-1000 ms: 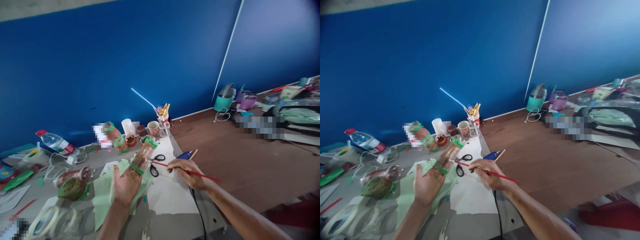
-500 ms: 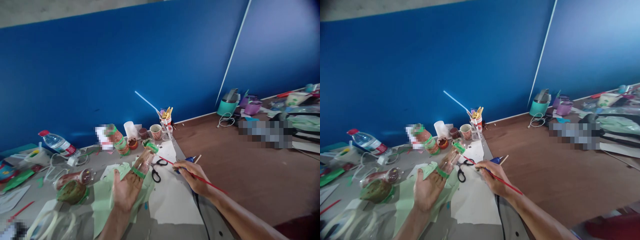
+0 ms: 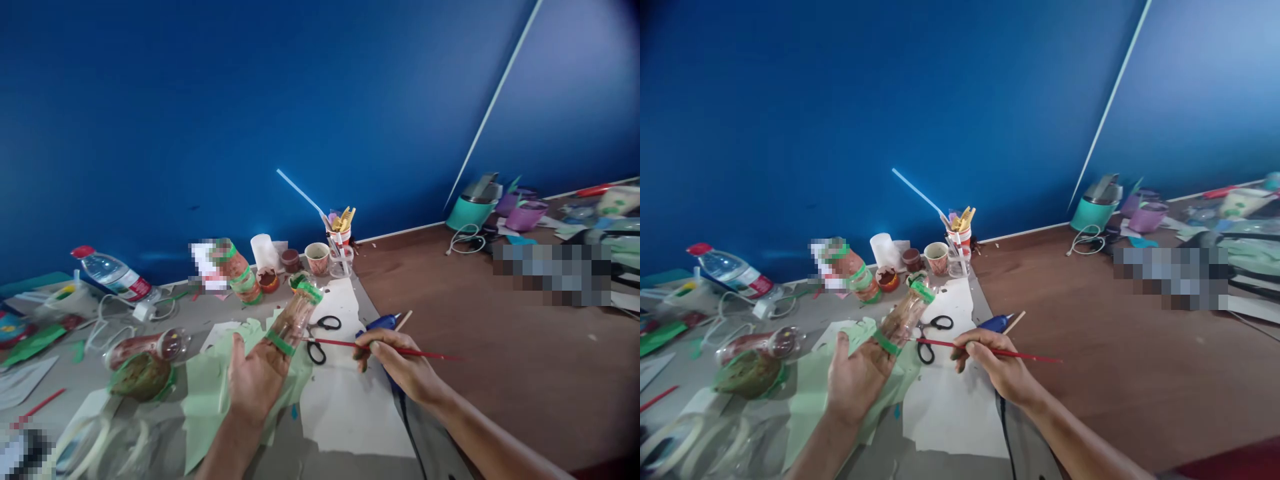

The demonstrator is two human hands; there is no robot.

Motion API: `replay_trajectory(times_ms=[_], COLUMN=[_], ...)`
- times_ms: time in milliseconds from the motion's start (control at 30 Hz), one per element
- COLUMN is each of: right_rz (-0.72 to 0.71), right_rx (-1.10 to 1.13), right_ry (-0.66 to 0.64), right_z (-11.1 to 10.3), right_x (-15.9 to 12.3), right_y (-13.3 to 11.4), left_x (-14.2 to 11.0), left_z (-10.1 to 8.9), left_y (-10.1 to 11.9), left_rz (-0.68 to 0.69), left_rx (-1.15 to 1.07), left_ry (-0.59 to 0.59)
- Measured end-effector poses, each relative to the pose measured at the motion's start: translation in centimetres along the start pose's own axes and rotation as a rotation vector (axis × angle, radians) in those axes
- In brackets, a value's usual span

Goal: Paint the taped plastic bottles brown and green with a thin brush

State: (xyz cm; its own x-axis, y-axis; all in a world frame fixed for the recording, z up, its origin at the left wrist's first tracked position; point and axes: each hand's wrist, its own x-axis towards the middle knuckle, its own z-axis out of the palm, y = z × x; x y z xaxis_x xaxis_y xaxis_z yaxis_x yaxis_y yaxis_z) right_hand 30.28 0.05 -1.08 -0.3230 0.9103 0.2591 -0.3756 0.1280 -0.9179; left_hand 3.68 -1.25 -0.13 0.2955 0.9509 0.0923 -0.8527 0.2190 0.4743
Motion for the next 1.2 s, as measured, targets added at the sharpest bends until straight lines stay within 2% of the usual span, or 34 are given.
replay_trajectory(times_ms=[133,333,500,667,833,967,1133,1200], right_rz=[0.121,0.136,0.203,0.185,0.225,0.202,0.248,0.239], right_rx=[0.081,0.102,0.145,0.102,0.144,0.139,0.160,0.135], right_ry=[0.058,0.250,0.132,0.249,0.169,0.262,0.188,0.239], right_z=[0.2,0.2,0.6,0.0,0.0,-0.1,0.0,0.0], right_x=[0.2,0.5,0.5,0.6,0.6,0.8,0.8,0.9], right_y=[0.6,0.0,-0.3,-0.4,-0.5,-0.6,-0.7,-0.8], left_x=[-0.3,-0.5,-0.6,-0.6,-0.7,-0.7,-0.7,-0.8], left_z=[0.6,1.1,1.2,1.5,1.4,1.5,1.4,1.5], left_y=[-0.3,-0.5,-0.8,-0.9,-1.1,-1.2,-1.3,-1.4], left_rz=[0.035,-0.003,-0.036,-0.036,-0.023,-0.022,-0.024,-0.026], left_rx=[0.062,0.139,0.136,0.173,0.207,0.238,0.288,0.294], left_ry=[0.055,0.091,0.156,0.138,0.142,0.151,0.153,0.147])
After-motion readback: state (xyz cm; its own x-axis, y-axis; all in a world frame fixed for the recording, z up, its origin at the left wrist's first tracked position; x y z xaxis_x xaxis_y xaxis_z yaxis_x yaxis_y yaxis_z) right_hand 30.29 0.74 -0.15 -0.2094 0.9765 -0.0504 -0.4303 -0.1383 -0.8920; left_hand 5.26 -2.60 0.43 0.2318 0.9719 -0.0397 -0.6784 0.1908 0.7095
